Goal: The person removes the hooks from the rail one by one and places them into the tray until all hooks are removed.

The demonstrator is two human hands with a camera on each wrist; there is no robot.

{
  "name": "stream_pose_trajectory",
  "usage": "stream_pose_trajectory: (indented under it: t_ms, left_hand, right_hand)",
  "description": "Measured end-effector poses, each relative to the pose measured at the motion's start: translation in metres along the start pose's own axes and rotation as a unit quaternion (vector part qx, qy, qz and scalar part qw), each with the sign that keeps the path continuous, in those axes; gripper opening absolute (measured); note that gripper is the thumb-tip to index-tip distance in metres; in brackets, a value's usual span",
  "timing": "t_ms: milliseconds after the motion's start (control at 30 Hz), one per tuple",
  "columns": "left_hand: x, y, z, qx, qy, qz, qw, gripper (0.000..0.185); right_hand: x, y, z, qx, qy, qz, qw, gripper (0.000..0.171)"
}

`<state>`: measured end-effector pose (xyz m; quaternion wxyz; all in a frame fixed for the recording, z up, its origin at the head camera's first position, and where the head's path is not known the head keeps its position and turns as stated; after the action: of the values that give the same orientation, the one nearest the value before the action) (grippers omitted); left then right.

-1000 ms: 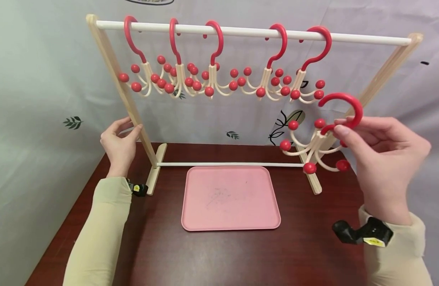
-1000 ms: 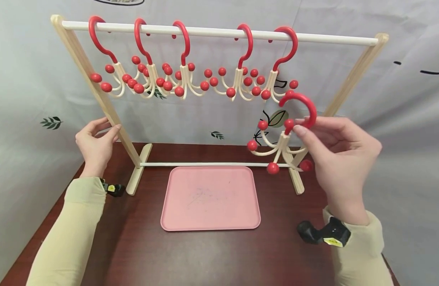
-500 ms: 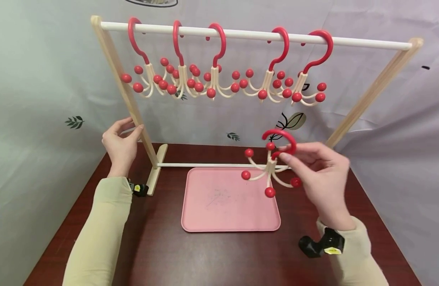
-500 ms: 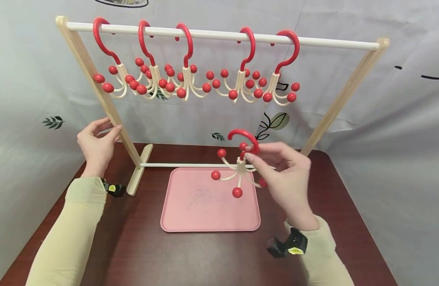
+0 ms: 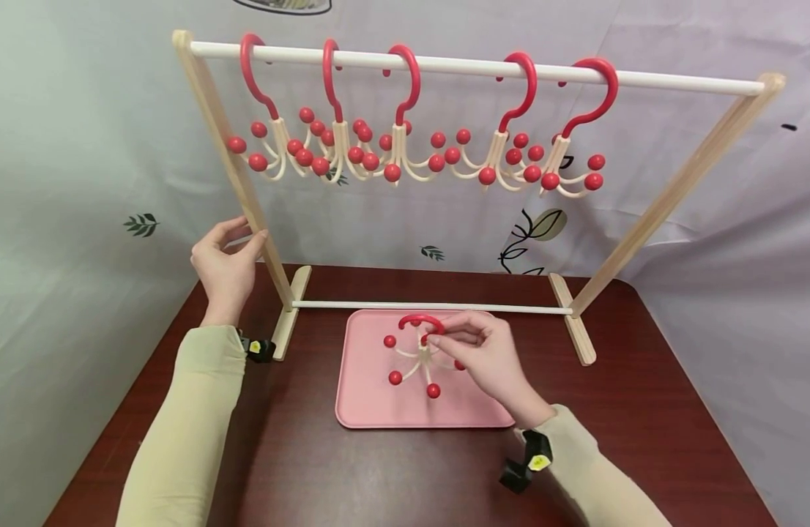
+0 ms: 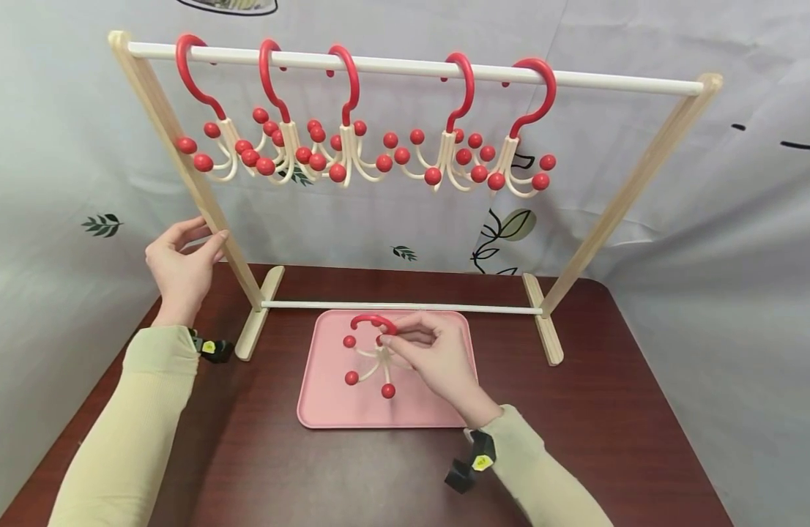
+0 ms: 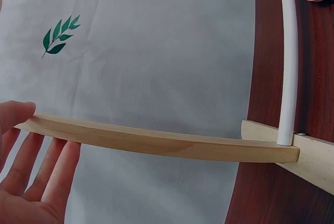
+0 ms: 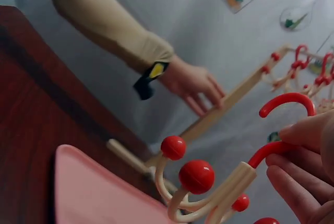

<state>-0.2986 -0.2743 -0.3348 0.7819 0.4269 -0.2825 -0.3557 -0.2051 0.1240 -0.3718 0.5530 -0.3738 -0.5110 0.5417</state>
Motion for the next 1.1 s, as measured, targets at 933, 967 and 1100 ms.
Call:
stream_pose_trajectory:
  t_ms: [933,967,1100]
  left_hand:
    - [0.000,-0.001,0.000,0.002,0.000,0.004,1.0000,0.034]
    - [0.000,-0.001,0.000,0.001,-0.001,0.004,1.0000,0.034]
    - [0.000,-0.001,0.000,0.002,-0.001,0.005,1.0000,0.034]
  right_hand:
    - [-0.067,0.067,0.045,-0.094,0.016,0.113,0.989,0.025]
    - [-0.068,0.068,0.047,-0.091,0.017,0.115,0.989,0.024]
    - [-0.074,0.072,0.053,-0.084,0.013,0.126,0.988,0.021]
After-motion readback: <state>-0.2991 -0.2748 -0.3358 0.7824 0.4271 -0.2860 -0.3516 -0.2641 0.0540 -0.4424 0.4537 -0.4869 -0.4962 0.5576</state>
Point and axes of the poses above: each hand's wrist, its own z-axis towards the middle knuckle, its own x-axis out of the back of the hand, y = z × x, the point moved 6 cm from there along z, towards the middle knuckle, and after that the axes turned 4 degrees about -x, right-handed, at the moved point
